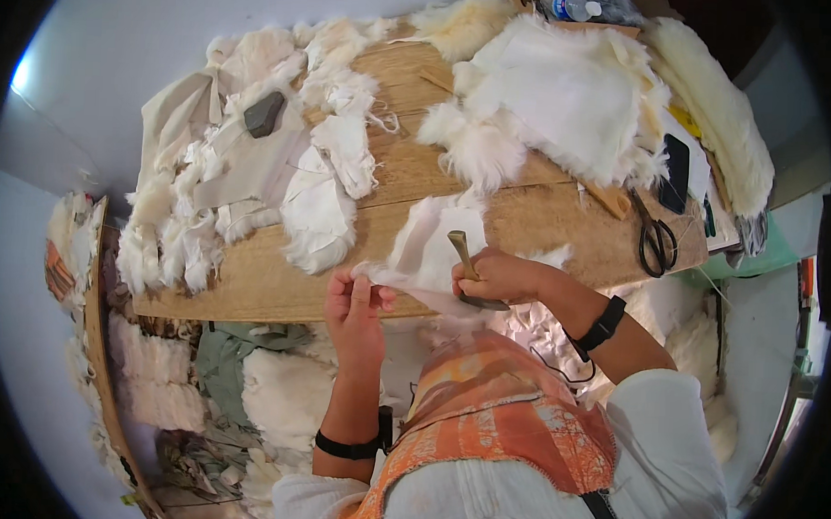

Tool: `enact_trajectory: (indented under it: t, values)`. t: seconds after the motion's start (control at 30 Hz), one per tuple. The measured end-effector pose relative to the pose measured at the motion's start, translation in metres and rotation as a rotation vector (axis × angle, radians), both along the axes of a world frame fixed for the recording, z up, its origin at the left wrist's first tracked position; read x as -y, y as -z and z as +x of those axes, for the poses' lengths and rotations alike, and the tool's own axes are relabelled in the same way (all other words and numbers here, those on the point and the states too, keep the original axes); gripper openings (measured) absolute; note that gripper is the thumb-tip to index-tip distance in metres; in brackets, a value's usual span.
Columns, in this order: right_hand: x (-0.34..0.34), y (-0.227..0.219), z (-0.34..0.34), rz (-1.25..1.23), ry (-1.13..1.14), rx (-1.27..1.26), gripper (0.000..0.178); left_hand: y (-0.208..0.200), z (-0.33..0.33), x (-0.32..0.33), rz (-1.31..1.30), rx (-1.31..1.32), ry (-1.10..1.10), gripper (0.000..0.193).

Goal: The recorder is hand-stitching and preparing pieces of white fur material on a workshop table.

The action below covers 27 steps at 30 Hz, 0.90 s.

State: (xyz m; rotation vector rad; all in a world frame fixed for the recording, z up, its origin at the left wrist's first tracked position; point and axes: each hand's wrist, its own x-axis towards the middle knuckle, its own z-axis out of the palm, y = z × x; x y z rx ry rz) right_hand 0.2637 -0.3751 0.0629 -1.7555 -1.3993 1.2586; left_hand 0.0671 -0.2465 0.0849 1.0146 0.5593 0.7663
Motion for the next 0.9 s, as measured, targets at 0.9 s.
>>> enact_trajectory:
  t: [0.9]
  values:
    - [0.004,0.012,0.017,-0.042,-0.213,-0.105,0.025,-0.04,-0.032,0.023,-0.002,0.045,-0.409,0.008]
